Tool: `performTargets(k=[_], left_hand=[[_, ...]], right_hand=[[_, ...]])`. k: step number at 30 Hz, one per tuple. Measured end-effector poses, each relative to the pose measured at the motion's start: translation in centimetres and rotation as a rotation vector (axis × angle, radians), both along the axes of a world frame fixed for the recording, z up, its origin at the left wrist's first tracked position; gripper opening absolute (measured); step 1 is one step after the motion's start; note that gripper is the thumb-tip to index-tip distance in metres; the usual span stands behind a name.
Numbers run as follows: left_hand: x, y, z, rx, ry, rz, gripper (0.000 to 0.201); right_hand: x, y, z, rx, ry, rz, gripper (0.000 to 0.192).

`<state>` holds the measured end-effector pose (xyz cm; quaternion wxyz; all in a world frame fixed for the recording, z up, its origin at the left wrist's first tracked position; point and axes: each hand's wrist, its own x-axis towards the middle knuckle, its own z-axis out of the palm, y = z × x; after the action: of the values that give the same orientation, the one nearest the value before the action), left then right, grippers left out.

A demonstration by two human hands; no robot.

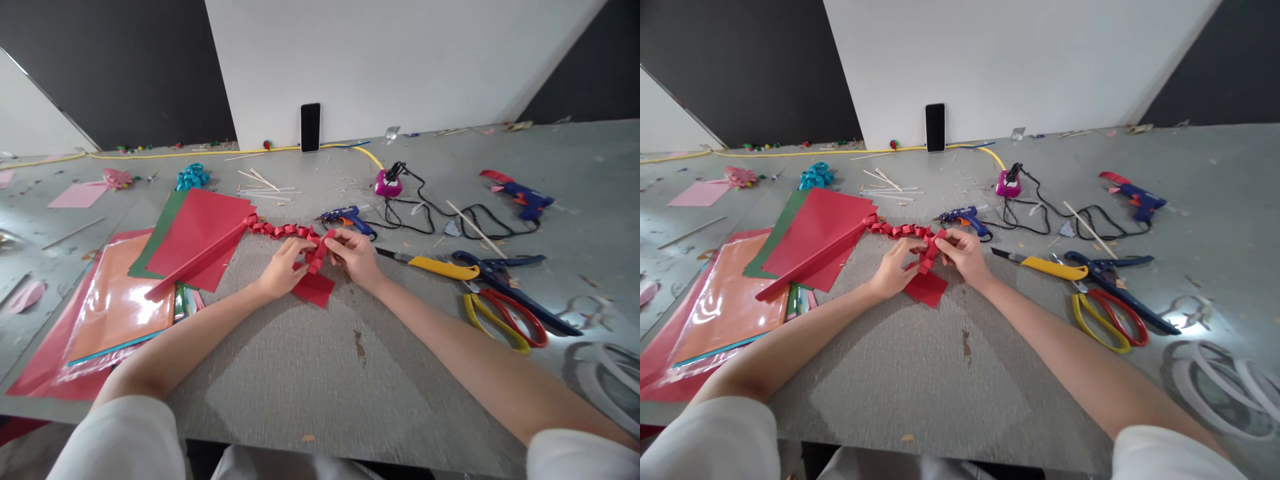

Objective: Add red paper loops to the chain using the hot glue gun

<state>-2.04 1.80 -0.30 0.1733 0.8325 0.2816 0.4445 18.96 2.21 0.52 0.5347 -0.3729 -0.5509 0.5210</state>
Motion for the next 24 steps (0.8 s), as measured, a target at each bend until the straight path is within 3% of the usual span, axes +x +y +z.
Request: performTargets(k=[10, 18, 24], left_hand=[[0.0, -0.1, 0.1, -0.057, 0.022, -0.035, 0.038], [0.1, 0.1, 0.1, 0.003, -0.001, 0.048, 0.036], [0.2, 0.3, 0.1, 0.0, -0.061, 0.085, 0.032]], right_hand=[[-0.1, 0.1, -0.1, -0.018, -0.017, 0.003, 0.033], [-0.3, -0.6, 0.9, -0.016, -0.068, 0.092, 0.038], [-0.4, -0.4, 1.3, 0.122, -0.129, 0.063, 0.042]])
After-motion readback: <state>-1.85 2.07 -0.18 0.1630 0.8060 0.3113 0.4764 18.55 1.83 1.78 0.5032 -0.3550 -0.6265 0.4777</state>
